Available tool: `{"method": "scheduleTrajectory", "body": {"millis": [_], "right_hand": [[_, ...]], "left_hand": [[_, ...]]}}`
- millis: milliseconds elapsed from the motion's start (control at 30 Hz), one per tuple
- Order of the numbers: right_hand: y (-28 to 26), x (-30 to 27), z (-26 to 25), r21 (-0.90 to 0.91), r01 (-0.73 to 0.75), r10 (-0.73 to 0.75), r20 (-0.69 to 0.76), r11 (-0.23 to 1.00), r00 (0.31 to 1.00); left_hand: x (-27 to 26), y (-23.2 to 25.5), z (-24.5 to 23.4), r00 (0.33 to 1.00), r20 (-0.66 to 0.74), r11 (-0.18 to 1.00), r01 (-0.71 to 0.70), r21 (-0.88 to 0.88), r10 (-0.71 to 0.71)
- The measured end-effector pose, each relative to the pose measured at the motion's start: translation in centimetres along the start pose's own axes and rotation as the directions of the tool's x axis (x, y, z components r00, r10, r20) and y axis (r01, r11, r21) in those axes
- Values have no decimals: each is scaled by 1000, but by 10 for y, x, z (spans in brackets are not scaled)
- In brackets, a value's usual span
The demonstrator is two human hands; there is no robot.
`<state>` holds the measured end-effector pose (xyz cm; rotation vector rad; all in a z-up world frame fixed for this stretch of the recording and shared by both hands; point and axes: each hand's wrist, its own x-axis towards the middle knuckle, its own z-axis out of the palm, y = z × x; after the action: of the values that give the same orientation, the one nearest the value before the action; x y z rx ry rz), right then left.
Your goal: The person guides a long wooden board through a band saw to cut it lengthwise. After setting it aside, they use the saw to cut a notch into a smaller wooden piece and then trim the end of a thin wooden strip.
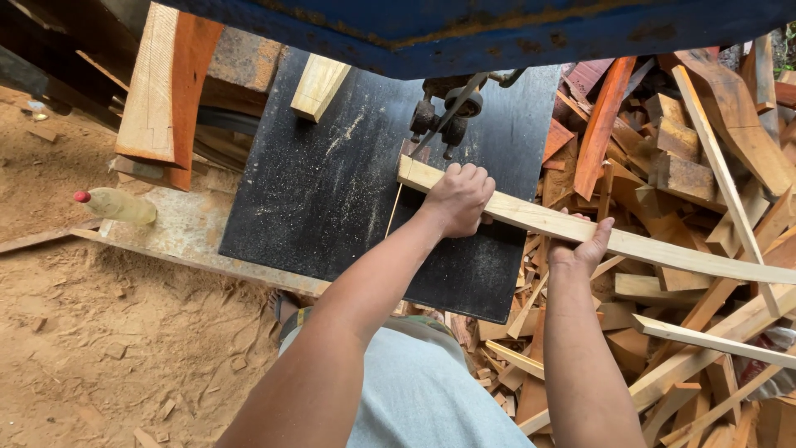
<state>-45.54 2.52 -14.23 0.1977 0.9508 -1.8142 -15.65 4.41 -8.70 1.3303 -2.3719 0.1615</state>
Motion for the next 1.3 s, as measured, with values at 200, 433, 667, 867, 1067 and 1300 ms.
{"method": "scheduleTrajectory", "body": {"millis": [200,433,667,867,1067,1300], "right_hand": [[-1,14,-5,-6,-4,5,46,1000,999],[-2,23,-8,-12,-17,18,71,1000,997],[-3,27,-6,-18,-16,17,72,1000,997],[-3,21,2,3,-34,34,49,999,998],[-2,13,9,9,-37,37,20,999,999],[-2,14,10,22,-55,55,25,998,998]], "left_hand": [[1,1,1,1000,5,1000,3,8,-3],[2,2,-2,999,-22,999,36,-17,-36],[5,2,-3,999,4,999,37,2,-37],[7,1,1,999,18,999,26,20,-27],[8,0,1,999,27,999,18,40,-19],[9,-1,1,999,13,999,31,18,-31]]}}
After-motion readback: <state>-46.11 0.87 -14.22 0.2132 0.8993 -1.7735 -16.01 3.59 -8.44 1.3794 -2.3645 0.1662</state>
